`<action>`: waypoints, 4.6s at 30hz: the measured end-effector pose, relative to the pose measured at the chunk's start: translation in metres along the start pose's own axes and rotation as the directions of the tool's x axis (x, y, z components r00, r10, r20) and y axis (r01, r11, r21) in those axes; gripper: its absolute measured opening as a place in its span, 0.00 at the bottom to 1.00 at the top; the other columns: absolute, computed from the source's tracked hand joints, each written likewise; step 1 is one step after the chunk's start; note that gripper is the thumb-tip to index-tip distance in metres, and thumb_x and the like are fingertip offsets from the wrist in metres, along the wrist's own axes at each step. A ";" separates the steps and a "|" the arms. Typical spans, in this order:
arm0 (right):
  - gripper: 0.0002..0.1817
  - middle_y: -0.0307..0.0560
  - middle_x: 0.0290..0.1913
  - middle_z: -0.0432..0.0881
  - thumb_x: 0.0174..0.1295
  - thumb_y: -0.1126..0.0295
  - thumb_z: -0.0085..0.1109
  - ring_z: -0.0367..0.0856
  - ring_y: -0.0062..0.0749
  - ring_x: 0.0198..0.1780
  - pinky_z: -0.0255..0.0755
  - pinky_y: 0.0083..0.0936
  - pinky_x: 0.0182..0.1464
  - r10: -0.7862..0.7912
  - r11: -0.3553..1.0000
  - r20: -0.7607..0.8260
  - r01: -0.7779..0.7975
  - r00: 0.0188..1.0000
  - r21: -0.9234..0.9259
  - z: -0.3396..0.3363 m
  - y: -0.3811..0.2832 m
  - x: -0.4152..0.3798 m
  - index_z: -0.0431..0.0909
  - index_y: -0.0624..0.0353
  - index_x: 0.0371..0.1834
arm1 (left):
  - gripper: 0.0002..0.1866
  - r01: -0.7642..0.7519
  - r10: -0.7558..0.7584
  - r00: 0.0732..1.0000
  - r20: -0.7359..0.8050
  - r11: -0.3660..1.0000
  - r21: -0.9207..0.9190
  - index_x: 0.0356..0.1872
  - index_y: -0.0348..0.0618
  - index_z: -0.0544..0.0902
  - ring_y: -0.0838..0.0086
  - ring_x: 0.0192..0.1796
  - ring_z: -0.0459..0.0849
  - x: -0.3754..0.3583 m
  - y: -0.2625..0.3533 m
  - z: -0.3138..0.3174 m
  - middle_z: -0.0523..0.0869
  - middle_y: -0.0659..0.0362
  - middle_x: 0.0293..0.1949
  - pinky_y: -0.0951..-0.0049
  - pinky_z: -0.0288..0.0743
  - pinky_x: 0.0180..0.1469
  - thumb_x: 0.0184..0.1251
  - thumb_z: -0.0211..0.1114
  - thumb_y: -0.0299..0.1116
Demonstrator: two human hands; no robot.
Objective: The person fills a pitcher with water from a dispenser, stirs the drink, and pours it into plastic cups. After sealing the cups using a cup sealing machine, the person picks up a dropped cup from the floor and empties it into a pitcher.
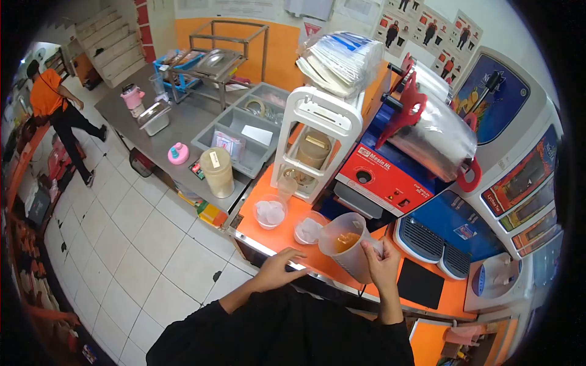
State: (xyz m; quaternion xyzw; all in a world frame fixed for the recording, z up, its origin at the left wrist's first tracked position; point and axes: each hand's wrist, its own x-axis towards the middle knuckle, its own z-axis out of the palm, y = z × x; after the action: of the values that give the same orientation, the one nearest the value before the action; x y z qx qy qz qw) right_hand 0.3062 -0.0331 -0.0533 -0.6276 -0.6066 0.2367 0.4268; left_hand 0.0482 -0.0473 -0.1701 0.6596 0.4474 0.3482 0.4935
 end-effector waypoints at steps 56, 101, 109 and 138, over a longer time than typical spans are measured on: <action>0.22 0.51 0.16 0.74 0.58 0.57 0.74 0.74 0.34 0.16 0.67 0.29 0.22 0.009 0.873 -0.157 -0.084 0.988 -0.481 0.051 -0.066 -0.012 0.73 0.63 0.23 | 0.11 -0.022 -0.008 0.978 0.207 0.990 0.140 0.34 0.39 0.84 0.71 0.34 0.83 0.020 -0.046 -0.221 0.85 0.58 0.33 0.71 0.77 0.42 0.66 0.71 0.38; 0.26 0.44 0.14 0.74 0.56 0.49 0.72 0.77 0.42 0.16 0.68 0.33 0.20 -0.147 0.807 0.123 0.191 0.981 -0.559 0.114 -0.135 0.035 0.71 0.57 0.18 | 0.53 -0.264 0.251 0.964 0.084 0.929 0.258 0.71 0.39 0.63 0.49 0.66 0.72 0.062 -0.058 -0.185 0.71 0.46 0.65 0.53 0.69 0.66 0.46 0.82 0.50; 0.24 0.44 0.12 0.69 0.56 0.58 0.75 0.67 0.29 0.13 0.61 0.26 0.19 -0.229 0.791 0.173 0.287 0.958 -0.540 0.120 -0.145 0.041 0.69 0.60 0.18 | 0.52 -0.246 0.234 0.969 0.080 0.937 0.249 0.70 0.39 0.63 0.49 0.65 0.74 0.060 -0.058 -0.185 0.72 0.46 0.64 0.53 0.70 0.65 0.47 0.81 0.50; 0.26 0.46 0.12 0.75 0.54 0.48 0.72 0.77 0.45 0.16 0.68 0.35 0.21 -0.311 0.669 0.321 0.446 0.895 -0.595 0.141 -0.160 0.069 0.74 0.58 0.16 | 0.52 -0.242 0.225 0.969 0.100 0.943 0.230 0.70 0.39 0.63 0.51 0.66 0.74 0.064 -0.064 -0.191 0.73 0.47 0.64 0.54 0.69 0.66 0.46 0.81 0.49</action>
State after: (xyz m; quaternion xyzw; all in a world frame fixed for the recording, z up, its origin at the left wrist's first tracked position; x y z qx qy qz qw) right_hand 0.1126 0.0528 0.0199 -0.5701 -0.8056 -0.0256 0.1590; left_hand -0.1167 0.0842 -0.1790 0.7750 0.3867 0.3236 0.3810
